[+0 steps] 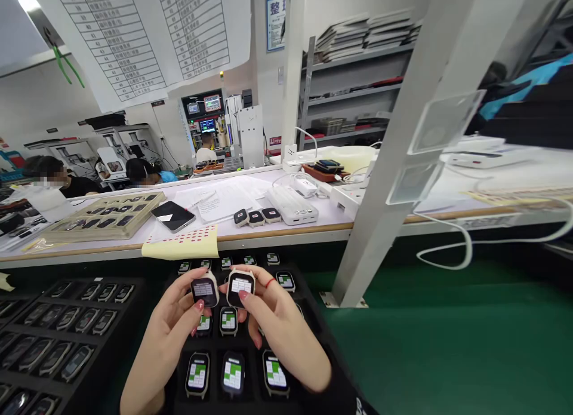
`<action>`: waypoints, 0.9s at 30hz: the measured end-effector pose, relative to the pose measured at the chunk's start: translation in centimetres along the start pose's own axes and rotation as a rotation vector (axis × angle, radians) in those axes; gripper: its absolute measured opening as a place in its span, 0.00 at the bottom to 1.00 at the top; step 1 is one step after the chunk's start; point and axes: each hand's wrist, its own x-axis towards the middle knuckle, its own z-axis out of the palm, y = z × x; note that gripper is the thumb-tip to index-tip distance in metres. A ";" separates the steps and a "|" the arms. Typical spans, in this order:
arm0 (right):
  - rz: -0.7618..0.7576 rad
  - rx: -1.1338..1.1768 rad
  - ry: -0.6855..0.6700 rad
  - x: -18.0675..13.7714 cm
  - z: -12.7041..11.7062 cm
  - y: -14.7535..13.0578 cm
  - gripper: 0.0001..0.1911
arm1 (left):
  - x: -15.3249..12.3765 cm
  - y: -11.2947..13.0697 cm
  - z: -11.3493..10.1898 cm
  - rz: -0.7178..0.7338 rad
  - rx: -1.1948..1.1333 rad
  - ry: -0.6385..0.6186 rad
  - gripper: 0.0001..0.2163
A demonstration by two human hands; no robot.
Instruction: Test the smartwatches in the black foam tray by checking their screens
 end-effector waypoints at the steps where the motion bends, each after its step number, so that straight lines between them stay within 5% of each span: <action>1: -0.004 -0.010 0.004 -0.1 0.0 0.0 0.26 | 0.0 0.0 0.1 -0.002 -0.003 -0.007 0.19; 11: -0.015 -0.100 0.089 -0.5 0.3 0.3 0.24 | -0.3 0.2 0.5 -0.017 0.108 0.035 0.17; 27: -0.002 -0.170 0.007 -0.6 0.4 -0.8 0.24 | -0.5 0.1 0.3 0.005 0.071 0.052 0.17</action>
